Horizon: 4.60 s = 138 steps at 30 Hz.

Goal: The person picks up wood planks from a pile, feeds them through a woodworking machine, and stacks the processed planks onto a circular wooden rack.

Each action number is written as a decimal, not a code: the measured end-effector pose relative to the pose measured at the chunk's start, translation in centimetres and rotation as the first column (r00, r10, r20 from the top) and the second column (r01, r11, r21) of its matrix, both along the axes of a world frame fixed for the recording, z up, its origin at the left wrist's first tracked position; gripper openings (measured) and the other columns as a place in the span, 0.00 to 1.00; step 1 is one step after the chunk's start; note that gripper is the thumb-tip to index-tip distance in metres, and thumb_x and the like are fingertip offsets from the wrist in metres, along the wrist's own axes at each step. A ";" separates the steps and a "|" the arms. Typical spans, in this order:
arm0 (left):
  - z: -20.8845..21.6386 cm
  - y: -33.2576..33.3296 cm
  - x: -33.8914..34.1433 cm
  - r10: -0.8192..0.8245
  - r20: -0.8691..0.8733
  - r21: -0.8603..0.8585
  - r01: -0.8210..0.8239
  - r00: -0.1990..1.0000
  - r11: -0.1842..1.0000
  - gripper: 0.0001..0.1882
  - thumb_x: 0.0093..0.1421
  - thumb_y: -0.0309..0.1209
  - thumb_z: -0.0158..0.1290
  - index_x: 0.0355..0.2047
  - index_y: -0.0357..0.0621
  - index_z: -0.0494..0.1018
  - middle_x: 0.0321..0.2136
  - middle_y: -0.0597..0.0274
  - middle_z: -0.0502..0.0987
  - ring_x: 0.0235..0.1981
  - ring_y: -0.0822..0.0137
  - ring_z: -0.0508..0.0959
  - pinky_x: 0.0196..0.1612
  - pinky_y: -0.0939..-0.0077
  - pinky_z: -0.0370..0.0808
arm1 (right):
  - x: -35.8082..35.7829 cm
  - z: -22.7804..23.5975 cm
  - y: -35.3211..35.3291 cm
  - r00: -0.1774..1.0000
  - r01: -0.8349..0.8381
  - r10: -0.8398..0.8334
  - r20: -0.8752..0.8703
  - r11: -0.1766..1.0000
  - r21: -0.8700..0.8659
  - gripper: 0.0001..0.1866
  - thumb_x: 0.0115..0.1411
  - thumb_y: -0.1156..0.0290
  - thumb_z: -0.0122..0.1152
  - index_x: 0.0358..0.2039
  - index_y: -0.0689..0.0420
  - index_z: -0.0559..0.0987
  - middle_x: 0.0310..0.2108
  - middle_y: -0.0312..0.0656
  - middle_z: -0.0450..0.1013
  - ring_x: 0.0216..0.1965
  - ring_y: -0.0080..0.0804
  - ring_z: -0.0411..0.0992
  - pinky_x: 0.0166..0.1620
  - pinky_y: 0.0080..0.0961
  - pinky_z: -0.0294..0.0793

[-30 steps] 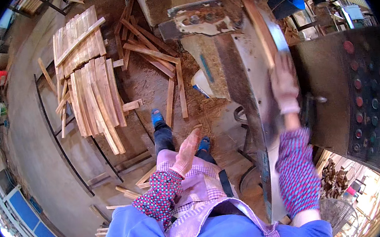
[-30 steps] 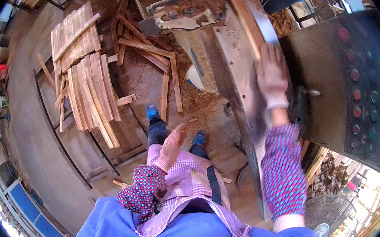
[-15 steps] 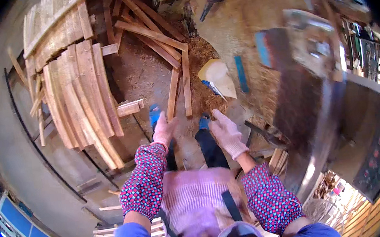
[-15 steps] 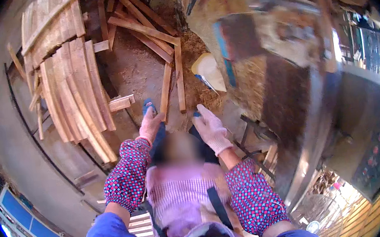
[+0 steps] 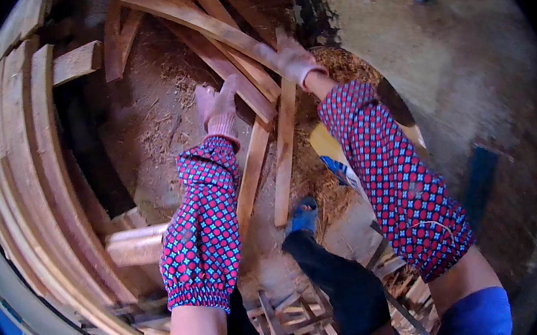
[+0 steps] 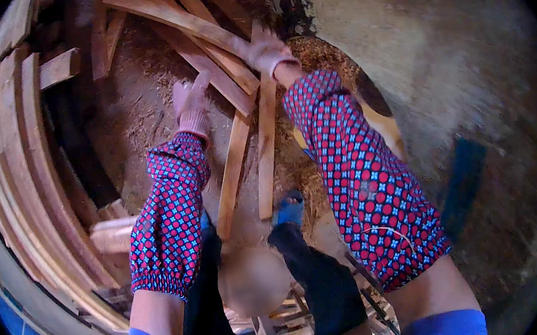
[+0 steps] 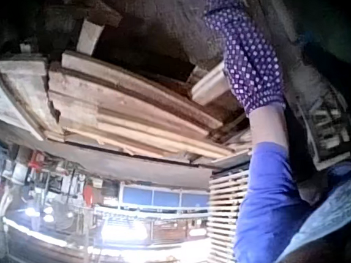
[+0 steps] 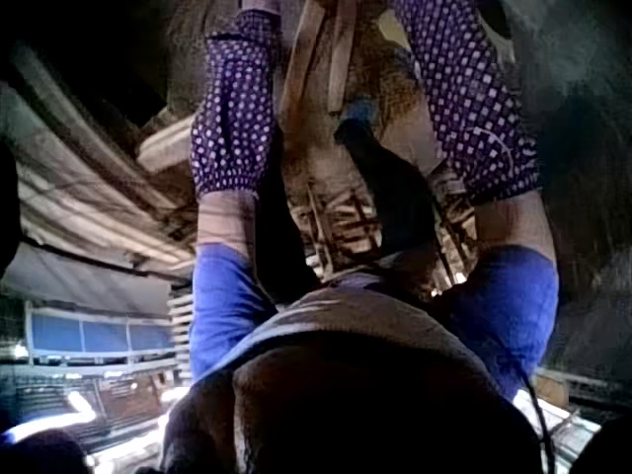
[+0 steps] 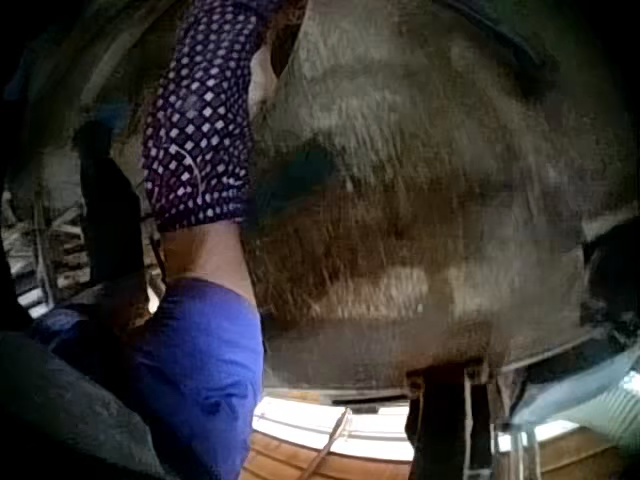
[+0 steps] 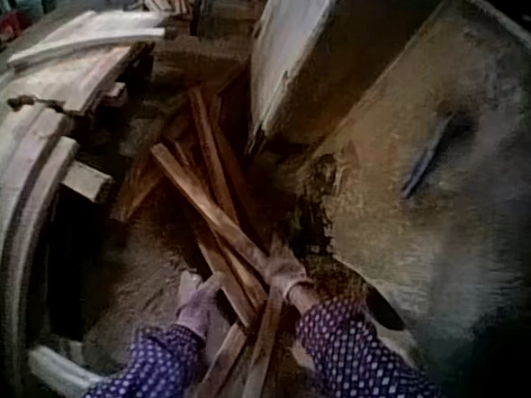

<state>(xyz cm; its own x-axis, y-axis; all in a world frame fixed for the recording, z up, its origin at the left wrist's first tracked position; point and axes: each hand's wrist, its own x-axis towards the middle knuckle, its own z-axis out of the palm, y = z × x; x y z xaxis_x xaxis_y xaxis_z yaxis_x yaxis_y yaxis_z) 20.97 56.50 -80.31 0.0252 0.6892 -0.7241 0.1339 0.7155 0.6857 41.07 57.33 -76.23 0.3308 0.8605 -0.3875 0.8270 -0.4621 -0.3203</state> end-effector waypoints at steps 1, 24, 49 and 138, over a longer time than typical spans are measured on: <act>-0.8 0.9 1.7 0.010 0.127 0.002 -0.010 0.992 1.000 0.61 0.48 0.42 0.69 0.69 0.29 0.39 0.68 0.35 0.49 0.68 0.48 0.55 0.68 0.66 0.55 | 3.5 -3.1 1.4 0.962 -0.148 0.162 0.222 0.986 -0.076 0.46 0.61 0.39 0.50 0.65 0.66 0.58 0.62 0.64 0.61 0.63 0.55 0.61 0.65 0.36 0.59; 25.6 -10.9 -7.7 0.182 0.697 -0.220 -0.034 0.694 0.975 0.31 0.58 0.33 0.57 0.59 0.36 0.62 0.47 0.55 0.75 0.44 0.62 0.79 0.48 0.68 0.79 | -13.7 21.0 -16.2 0.633 0.372 -0.424 -0.648 0.900 -0.226 0.25 0.68 0.55 0.46 0.54 0.64 0.70 0.44 0.50 0.72 0.48 0.35 0.70 0.52 0.29 0.69; 76.4 -30.8 -9.3 -0.247 0.777 0.105 0.267 0.579 0.958 0.32 0.53 0.26 0.58 0.60 0.39 0.64 0.49 0.56 0.76 0.46 0.61 0.79 0.50 0.64 0.78 | -13.6 79.8 -39.4 0.380 0.481 0.022 -0.925 0.849 0.218 0.41 0.59 0.62 0.66 0.66 0.67 0.58 0.58 0.46 0.68 0.56 0.33 0.68 0.60 0.29 0.66; 74.8 -32.2 0.7 -0.267 0.697 0.082 0.295 0.666 0.952 0.28 0.63 0.31 0.55 0.61 0.44 0.59 0.53 0.58 0.70 0.46 0.64 0.77 0.46 0.66 0.79 | 5.7 71.1 -40.0 0.842 -0.080 -0.171 0.512 0.898 0.433 0.27 0.64 0.64 0.52 0.63 0.57 0.66 0.64 0.48 0.62 0.64 0.49 0.59 0.65 0.42 0.59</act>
<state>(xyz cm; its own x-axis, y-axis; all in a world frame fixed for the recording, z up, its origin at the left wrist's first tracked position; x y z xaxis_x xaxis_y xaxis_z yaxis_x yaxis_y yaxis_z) 21.64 24.25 -5.54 0.7165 0.5402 -0.4415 -0.1698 0.7488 0.6407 46.78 17.31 -5.16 0.4161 0.8731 0.2539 0.9042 -0.4268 -0.0142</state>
